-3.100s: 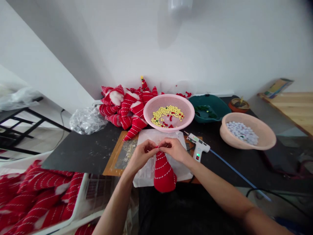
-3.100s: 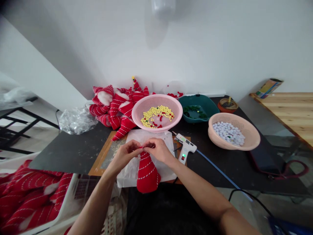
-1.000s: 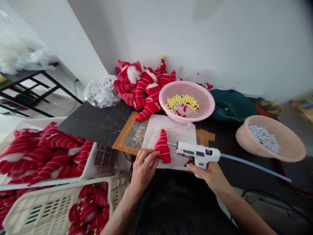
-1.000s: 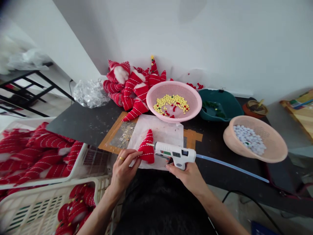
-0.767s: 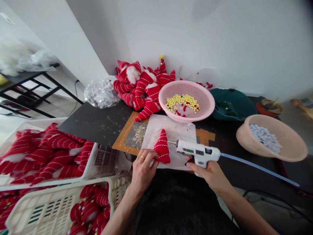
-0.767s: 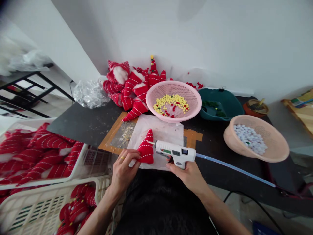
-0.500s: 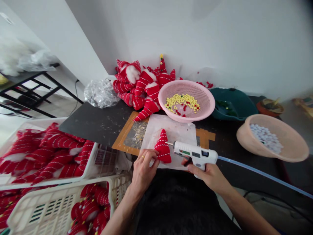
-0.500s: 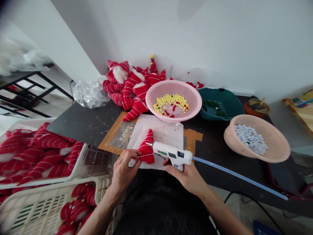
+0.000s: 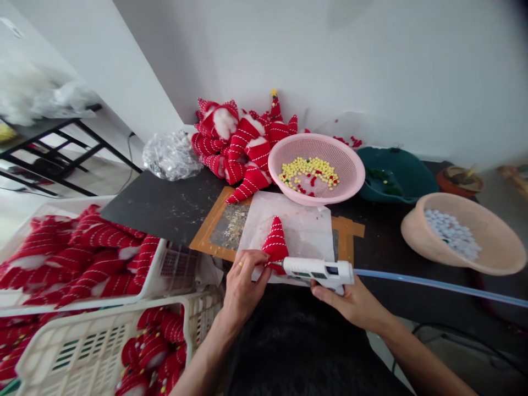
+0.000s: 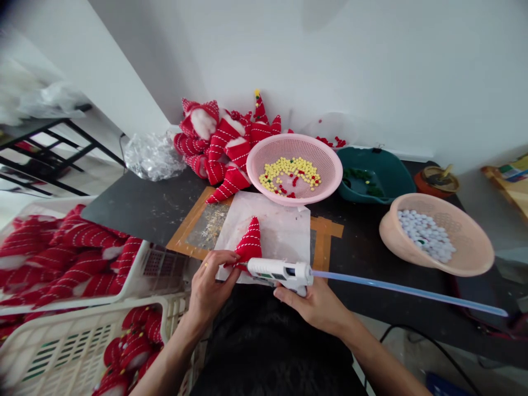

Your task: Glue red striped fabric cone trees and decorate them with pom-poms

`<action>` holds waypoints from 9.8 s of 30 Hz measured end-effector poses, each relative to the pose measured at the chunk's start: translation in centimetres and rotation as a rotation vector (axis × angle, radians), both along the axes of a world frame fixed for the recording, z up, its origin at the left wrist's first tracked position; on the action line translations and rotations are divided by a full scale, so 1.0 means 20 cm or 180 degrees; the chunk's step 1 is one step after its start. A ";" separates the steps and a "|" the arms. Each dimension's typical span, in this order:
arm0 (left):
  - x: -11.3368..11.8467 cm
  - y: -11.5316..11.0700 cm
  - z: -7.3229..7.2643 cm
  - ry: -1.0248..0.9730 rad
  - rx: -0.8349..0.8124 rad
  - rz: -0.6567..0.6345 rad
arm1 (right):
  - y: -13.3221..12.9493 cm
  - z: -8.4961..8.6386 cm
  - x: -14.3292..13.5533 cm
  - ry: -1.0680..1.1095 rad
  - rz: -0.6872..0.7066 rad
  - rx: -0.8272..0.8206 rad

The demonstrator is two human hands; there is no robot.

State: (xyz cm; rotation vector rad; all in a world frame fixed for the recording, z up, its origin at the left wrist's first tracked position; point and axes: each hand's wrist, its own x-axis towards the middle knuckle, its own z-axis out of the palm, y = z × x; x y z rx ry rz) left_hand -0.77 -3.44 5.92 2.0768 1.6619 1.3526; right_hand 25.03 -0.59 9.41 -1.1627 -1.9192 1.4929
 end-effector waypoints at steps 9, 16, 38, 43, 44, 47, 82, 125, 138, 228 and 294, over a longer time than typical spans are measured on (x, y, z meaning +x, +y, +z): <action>0.01 0.00 0.01 0.0009 0.0026 -0.0006 | 0.01 0.00 -0.01 -0.0012 0.0111 0.0076; 0.01 0.01 0.02 0.0037 0.0057 -0.0018 | 0.01 0.00 -0.01 -0.0070 0.0035 0.0076; 0.02 0.00 0.02 0.0038 0.0123 -0.0057 | 0.00 0.01 0.06 -0.0305 -0.0056 0.0304; 0.02 -0.01 0.01 0.0058 0.0129 -0.0055 | 0.01 0.02 0.06 -0.0044 -0.0453 0.0338; 0.02 -0.01 0.01 0.0057 0.0128 -0.0053 | 0.01 0.02 0.06 0.0005 -0.0523 0.0285; 0.02 -0.01 0.00 0.0046 0.0116 -0.0045 | 0.03 0.04 0.03 0.0085 -0.0572 0.0133; 0.08 0.01 -0.01 0.0088 -0.0330 -0.0178 | 0.06 0.04 -0.01 -0.0639 -0.0274 0.0500; 0.07 0.08 -0.02 0.0299 -0.0875 -0.0361 | 0.14 -0.02 -0.06 -0.0377 -0.0543 0.0511; 0.08 0.08 -0.02 0.0503 -0.0802 -0.0367 | 0.17 0.01 -0.09 -0.0027 -0.1147 0.0442; -0.03 0.39 0.07 0.0376 -0.1395 -0.0645 | 0.33 -0.07 -0.17 -0.0120 -0.1294 0.0064; -0.12 0.42 -0.03 -0.1406 -0.0916 0.0699 | 0.29 -0.03 -0.15 0.1721 -0.2100 0.0278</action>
